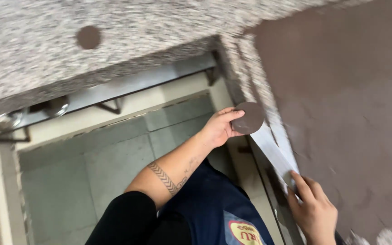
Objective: Cutting out and collecting circular chocolate discs from a thin layer of chocolate using a spatula.
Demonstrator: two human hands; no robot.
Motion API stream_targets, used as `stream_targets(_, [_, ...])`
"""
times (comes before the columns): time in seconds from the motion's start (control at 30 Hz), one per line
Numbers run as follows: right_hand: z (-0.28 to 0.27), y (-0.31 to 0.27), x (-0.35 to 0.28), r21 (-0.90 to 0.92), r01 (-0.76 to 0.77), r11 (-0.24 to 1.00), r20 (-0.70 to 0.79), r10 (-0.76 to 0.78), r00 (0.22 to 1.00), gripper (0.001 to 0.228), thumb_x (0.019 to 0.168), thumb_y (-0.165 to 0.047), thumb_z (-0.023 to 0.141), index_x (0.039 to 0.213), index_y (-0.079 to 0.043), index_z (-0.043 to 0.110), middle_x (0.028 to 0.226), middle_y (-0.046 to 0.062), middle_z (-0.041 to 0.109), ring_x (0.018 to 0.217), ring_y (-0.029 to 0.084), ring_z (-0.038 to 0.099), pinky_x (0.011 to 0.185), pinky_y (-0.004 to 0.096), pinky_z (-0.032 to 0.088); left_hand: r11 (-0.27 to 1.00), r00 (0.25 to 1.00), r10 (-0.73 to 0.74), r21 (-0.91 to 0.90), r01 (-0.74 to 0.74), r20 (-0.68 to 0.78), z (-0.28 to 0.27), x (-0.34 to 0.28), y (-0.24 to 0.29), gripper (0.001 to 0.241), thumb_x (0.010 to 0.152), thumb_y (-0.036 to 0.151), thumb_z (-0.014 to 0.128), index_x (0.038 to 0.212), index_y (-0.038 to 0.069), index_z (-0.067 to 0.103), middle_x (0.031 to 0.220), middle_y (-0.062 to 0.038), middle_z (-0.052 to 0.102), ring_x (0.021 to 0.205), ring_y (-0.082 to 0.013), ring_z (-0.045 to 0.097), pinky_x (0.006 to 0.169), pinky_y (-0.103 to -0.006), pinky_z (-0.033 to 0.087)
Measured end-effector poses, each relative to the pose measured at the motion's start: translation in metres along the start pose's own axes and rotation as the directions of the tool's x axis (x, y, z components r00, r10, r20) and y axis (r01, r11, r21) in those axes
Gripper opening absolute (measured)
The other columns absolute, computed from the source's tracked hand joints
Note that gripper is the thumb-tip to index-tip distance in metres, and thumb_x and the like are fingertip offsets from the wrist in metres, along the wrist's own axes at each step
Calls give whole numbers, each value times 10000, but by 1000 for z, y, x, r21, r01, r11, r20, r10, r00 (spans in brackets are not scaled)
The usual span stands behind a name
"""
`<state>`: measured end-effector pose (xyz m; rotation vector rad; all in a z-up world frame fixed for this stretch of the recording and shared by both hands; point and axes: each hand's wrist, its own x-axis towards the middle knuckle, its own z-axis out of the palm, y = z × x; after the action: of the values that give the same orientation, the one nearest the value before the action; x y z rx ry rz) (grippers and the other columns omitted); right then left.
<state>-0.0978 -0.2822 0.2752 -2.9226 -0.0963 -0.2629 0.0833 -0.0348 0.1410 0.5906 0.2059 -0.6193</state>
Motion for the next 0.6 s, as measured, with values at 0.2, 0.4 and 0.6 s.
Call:
stream_targets(0.2, [111, 46, 10, 170, -60, 984, 39, 54, 998, 511, 785, -122, 838, 1283, -163, 734, 1100, 91, 707, 818, 174, 713, 765, 298, 592, 944, 915, 297, -63, -325, -273, -114, -30, 156, 376, 920, 195, 667, 1263, 44, 629, 1226, -133, 706, 1096, -271, 699, 910, -514, 582])
stream_targets(0.4, [130, 40, 41, 3, 396, 918, 10, -396, 918, 344, 728, -39, 814, 1058, -97, 733, 1047, 145, 736, 753, 267, 656, 698, 353, 572, 774, 610, 605, 198, -602, -512, -225, -88, 332, 403, 963, 384, 552, 1295, 157, 525, 1291, -87, 667, 1196, -284, 669, 927, -509, 566])
stream_targets(0.6, [153, 73, 32, 11, 519, 854, 37, -519, 854, 195, 757, -44, 820, 939, -91, 766, 1032, 205, 732, 673, 277, 634, 657, 423, 555, 840, 597, 538, 322, -437, -595, -340, -69, 394, 583, 939, 544, 566, 1306, 94, 613, 1142, -112, 731, 993, -267, 735, 816, -444, 587])
